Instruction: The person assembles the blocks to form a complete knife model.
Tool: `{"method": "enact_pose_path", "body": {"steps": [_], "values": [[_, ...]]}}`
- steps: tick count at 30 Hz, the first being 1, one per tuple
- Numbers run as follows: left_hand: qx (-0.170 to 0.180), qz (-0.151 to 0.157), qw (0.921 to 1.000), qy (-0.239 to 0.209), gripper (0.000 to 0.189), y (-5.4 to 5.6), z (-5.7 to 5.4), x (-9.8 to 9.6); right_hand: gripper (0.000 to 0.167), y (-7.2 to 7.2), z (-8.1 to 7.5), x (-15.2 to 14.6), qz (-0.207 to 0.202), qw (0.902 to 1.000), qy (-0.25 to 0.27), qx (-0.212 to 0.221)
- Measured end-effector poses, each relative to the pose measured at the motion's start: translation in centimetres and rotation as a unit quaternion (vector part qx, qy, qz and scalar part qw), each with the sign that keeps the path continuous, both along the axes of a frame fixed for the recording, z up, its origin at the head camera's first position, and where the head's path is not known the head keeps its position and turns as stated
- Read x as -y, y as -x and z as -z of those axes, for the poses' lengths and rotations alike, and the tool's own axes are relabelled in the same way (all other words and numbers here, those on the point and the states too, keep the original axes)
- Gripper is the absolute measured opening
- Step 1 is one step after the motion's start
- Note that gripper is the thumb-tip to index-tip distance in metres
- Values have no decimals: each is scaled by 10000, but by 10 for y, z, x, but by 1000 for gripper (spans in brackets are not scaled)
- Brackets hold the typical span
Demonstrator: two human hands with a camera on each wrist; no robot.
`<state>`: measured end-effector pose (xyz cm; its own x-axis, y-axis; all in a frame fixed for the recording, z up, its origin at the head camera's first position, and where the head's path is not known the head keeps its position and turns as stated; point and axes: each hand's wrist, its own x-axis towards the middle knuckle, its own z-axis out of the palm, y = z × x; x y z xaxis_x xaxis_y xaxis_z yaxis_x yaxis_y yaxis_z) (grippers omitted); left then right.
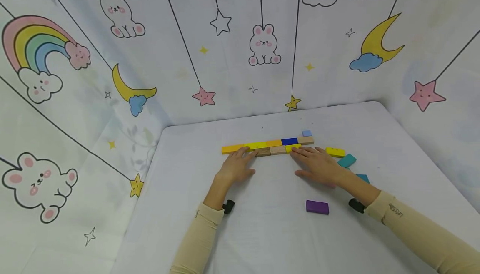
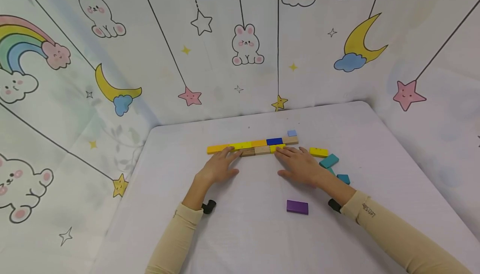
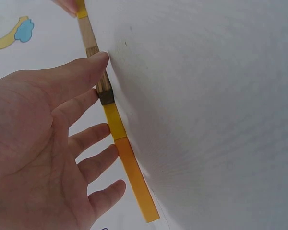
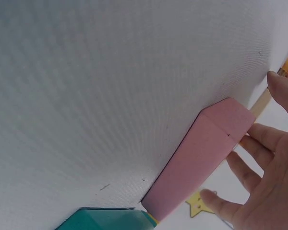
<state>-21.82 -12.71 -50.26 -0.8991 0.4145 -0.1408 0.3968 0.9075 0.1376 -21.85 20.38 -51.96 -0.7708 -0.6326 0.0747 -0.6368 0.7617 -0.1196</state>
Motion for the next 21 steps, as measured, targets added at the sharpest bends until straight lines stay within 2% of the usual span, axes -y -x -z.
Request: {"method": "enact_pose_path", "body": {"steps": [12,17,21], "values": [[-2,39,10000,6,71,-1,-2,0,77,0,-2,2,31,10000,-44,66],[1,61,10000,-40,71,-1,-2,0,78,0,-3,3,115,9997,-87,191],[-11,68,10000,-16,71,0,0,1,77,0,-5,4,176,9993,70,336]]}}
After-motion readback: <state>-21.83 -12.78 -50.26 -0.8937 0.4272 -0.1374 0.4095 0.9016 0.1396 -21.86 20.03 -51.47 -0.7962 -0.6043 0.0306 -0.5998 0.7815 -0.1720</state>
